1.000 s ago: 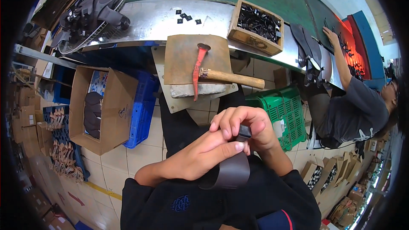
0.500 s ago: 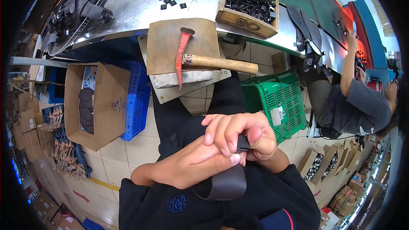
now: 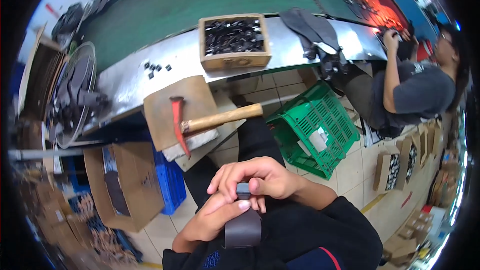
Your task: Manually assemble and secure heel components to shoe soles using a hammer and small clips.
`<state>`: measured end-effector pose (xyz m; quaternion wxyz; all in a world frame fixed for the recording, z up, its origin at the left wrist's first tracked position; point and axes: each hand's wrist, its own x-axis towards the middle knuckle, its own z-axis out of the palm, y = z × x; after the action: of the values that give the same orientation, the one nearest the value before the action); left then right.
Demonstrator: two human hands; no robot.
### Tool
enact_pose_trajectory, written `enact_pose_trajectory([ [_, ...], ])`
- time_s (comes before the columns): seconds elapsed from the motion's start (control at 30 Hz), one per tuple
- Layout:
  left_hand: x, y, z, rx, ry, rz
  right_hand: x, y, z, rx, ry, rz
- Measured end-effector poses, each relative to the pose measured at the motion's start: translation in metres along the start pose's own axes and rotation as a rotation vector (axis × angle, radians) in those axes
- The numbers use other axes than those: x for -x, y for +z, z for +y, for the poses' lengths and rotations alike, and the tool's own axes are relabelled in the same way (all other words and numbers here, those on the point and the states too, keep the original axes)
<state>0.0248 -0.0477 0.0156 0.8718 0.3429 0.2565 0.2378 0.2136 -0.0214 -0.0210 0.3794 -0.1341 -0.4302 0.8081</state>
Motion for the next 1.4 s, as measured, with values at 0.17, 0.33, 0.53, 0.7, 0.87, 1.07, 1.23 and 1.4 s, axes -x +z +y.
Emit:
enact_pose_trajectory([
  [0.17, -0.010, 0.006, 0.011, -0.138, 0.003, -0.068, 0.000, -0.004, -0.005, -0.037, -0.222, -0.042],
  [0.33, -0.017, 0.016, 0.013, -0.195, 0.030, -0.044, 0.007, -0.009, -0.014, -0.052, -0.189, -0.039],
  [0.53, -0.018, 0.018, 0.020, -0.579, 0.055, 0.049, 0.021, -0.007, -0.017, 0.416, -0.309, 0.165],
  [0.7, -0.016, 0.023, 0.019, -0.628, 0.096, 0.039, 0.022, 0.000, -0.018, 0.656, -0.469, 0.148],
  [0.87, -0.005, 0.020, 0.010, -0.404, -0.079, 0.316, 0.018, -0.004, -0.001, 0.600, -0.286, 0.141],
  [1.07, 0.005, 0.015, 0.011, -0.318, -0.027, 0.363, 0.003, -0.011, -0.007, 0.492, -0.255, -0.076],
  [1.23, -0.011, 0.003, -0.001, 0.053, 0.004, 0.188, 0.004, -0.025, -0.001, 0.504, -0.279, 0.078],
  [1.4, -0.025, 0.000, 0.005, -0.050, 0.039, 0.310, 0.006, -0.067, -0.027, 0.622, -0.294, 0.364],
])
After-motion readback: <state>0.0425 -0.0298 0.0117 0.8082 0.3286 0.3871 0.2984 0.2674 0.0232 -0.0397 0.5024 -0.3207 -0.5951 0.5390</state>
